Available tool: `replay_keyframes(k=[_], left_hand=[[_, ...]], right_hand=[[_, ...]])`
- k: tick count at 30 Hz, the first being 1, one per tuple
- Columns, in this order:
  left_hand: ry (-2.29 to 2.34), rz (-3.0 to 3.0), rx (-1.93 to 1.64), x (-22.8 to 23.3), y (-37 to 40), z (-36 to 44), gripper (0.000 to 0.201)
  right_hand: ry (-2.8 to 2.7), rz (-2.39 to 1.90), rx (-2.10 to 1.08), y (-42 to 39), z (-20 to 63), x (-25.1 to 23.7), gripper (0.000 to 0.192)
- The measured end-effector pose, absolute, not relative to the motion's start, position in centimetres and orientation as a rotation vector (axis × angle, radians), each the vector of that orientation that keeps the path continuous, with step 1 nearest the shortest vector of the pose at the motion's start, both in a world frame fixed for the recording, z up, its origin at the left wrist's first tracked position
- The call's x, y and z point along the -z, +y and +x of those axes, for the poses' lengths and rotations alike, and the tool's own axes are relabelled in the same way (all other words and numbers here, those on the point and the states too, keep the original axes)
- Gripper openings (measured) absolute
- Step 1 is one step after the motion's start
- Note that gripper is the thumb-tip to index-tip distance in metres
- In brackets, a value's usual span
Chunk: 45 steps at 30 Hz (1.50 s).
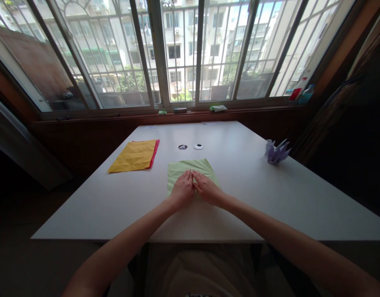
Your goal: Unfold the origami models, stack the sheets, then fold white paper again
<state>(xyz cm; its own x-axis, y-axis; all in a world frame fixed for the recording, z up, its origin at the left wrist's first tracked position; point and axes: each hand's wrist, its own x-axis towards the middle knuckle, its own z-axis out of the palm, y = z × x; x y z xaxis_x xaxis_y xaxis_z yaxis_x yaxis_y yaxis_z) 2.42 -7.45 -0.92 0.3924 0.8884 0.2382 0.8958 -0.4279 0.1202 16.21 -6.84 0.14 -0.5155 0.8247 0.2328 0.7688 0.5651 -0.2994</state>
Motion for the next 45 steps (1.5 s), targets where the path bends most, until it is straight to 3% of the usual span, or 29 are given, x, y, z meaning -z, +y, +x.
replay_keyframes(k=[4, 11, 24, 29, 34, 39, 45], left_hand=[[-1.771, -2.657, 0.298, 1.9, -8.6, 1.9, 0.053], [-1.801, -2.653, 0.284, 2.1, -8.8, 0.0, 0.065], [-1.830, -2.641, 0.180, -0.3, -8.8, -4.6, 0.065], [-1.752, -2.546, 0.509, -1.7, -6.3, -0.9, 0.044], [-1.726, -2.609, 0.405, 0.1, -3.2, 2.3, 0.046], [-1.765, -2.633, 0.330, 2.7, -1.8, 1.4, 0.050], [-1.860, -2.553, 0.264, 2.8, -1.8, -1.1, 0.053]], right_hand=[[-2.483, -1.379, -0.247, -8.5, 15.3, 1.6, 0.056], [-2.544, -1.465, -0.116, -8.3, 19.1, 2.2, 0.078], [-2.587, -1.663, -0.154, -6.5, 24.3, 0.4, 0.056], [-2.427, -1.325, -0.211, -4.5, 20.4, -1.9, 0.051], [-2.229, -1.223, -0.464, -2.6, 14.7, -1.1, 0.045], [-2.344, -1.259, -0.329, -1.2, 13.7, 1.8, 0.049], [-2.491, -1.522, -0.144, -0.8, 18.2, 2.5, 0.065]])
